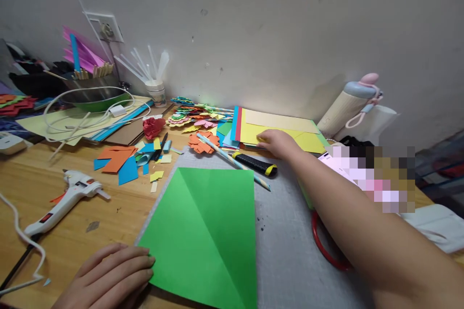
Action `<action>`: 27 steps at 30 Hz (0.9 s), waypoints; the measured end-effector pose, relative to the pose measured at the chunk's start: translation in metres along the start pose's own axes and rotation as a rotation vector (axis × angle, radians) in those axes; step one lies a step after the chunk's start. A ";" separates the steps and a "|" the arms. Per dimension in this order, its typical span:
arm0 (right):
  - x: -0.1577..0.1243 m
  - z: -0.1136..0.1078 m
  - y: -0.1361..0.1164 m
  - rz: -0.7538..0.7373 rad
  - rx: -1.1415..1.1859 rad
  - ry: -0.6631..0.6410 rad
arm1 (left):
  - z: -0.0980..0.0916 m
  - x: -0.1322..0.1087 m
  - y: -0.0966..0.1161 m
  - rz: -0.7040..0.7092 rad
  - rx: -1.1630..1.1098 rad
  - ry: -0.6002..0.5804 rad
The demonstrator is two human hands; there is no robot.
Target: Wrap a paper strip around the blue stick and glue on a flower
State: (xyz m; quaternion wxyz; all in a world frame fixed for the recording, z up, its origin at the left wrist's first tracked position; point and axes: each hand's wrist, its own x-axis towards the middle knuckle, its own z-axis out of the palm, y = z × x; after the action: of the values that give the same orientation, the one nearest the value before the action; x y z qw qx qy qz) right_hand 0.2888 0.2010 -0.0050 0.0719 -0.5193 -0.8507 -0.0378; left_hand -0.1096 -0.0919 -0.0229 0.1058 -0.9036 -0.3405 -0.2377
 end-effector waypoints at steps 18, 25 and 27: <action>0.011 -0.010 -0.006 0.071 -0.110 0.306 | 0.000 0.003 -0.002 0.021 0.032 0.036; 0.019 -0.025 0.000 0.063 -0.098 0.364 | 0.005 0.007 0.004 -0.047 -0.013 0.085; 0.027 -0.039 0.004 0.099 -0.076 0.414 | 0.006 0.006 0.006 -0.101 -0.030 0.111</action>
State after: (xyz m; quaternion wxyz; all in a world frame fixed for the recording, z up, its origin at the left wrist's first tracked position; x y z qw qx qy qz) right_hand 0.2833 0.2206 0.0374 0.2271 -0.5441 -0.7892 -0.1721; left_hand -0.0993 -0.0912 -0.0249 0.0990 -0.8721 -0.3758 -0.2974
